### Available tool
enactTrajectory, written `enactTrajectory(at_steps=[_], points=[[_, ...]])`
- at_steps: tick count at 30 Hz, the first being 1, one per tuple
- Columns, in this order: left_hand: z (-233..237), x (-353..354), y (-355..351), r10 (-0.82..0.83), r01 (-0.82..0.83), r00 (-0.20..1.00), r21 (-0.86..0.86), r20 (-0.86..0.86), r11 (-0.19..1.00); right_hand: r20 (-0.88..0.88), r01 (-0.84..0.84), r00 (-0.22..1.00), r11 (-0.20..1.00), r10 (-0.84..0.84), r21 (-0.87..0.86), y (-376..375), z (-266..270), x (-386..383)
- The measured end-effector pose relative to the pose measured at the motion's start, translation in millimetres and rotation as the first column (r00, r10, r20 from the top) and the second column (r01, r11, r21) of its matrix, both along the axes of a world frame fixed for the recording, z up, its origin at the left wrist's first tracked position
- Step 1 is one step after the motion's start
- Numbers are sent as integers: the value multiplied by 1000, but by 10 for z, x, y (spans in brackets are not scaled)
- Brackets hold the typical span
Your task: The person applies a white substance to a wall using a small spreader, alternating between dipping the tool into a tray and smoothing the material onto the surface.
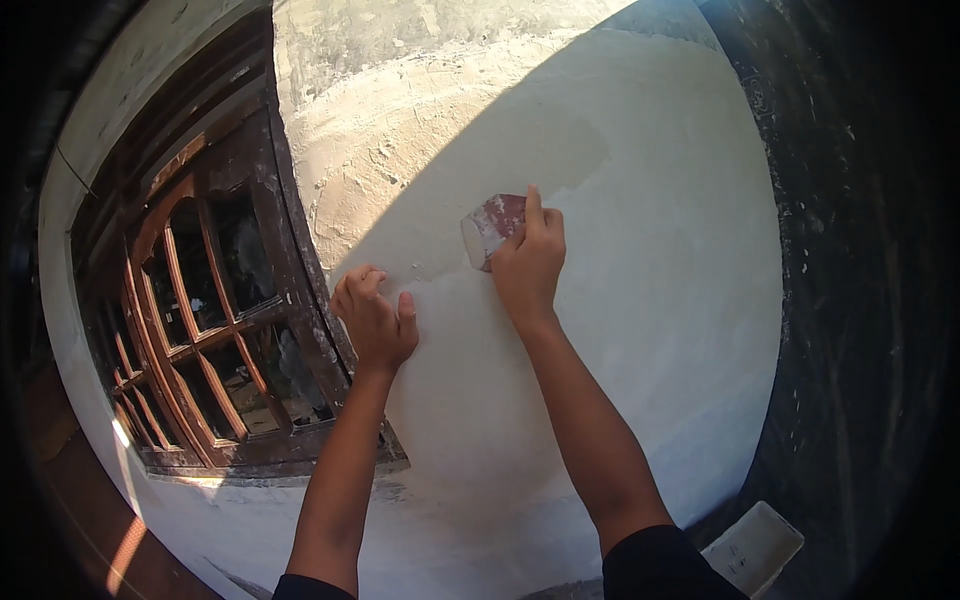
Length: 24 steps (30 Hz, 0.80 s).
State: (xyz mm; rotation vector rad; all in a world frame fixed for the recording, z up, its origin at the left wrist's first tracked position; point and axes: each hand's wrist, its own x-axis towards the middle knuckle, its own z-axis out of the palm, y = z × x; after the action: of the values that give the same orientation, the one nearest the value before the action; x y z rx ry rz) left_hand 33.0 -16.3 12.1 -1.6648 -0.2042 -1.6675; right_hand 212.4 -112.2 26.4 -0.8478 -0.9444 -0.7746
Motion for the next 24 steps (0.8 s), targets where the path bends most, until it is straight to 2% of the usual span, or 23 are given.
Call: enactTrajectory(at_steps=[2,4,6,7,8,10,12,14,16,18,19,20,23,24], points=[[9,11,0,3,-3,1000,9,6,1000,-220,10,975,988,25,155,-159,28,76],[0,0,-13,21,-21,1000,6,-6,1000,-168,-36,984,989,59,140,-150,9,-36],[-7,3,-10,19,-19,1000,4,-7,1000,183,-34,983,999,34,-5,-24,-3,-102],[-1,-5,-5,17,-17,1000,5,-8,1000,158,41,987,999,-40,-6,26,20,-55],[5,-4,-2,19,-19,1000,7,-8,1000,158,40,987,999,-39,-4,14,28,44],[-1,9,1,17,-17,1000,13,-5,1000,-257,14,966,996,10,91,-127,50,180],[18,8,-6,18,-18,1000,16,-5,1000,-216,52,976,988,-20,146,-169,23,121],[-6,6,-17,23,-23,1000,8,-5,1000,165,-32,986,995,17,91,-121,22,-76],[-1,-4,-18,28,-28,1000,1,-3,1000,229,-49,973,998,41,28,-45,36,-48],[-9,7,-22,33,-33,999,3,-3,999,-135,31,991,999,-25,39,-68,104,116],[-4,11,-21,34,-34,999,9,-1,999,-246,0,969,995,25,100,-134,110,144],[4,9,-18,35,-35,999,9,3,999,-242,-1,970,995,25,100,-156,111,104],[-5,15,-17,31,-31,999,6,12,999,72,-65,995,998,64,7,-105,48,-140],[-4,16,-7,30,-30,999,9,16,999,75,-66,995,998,65,5,-61,42,-117]])
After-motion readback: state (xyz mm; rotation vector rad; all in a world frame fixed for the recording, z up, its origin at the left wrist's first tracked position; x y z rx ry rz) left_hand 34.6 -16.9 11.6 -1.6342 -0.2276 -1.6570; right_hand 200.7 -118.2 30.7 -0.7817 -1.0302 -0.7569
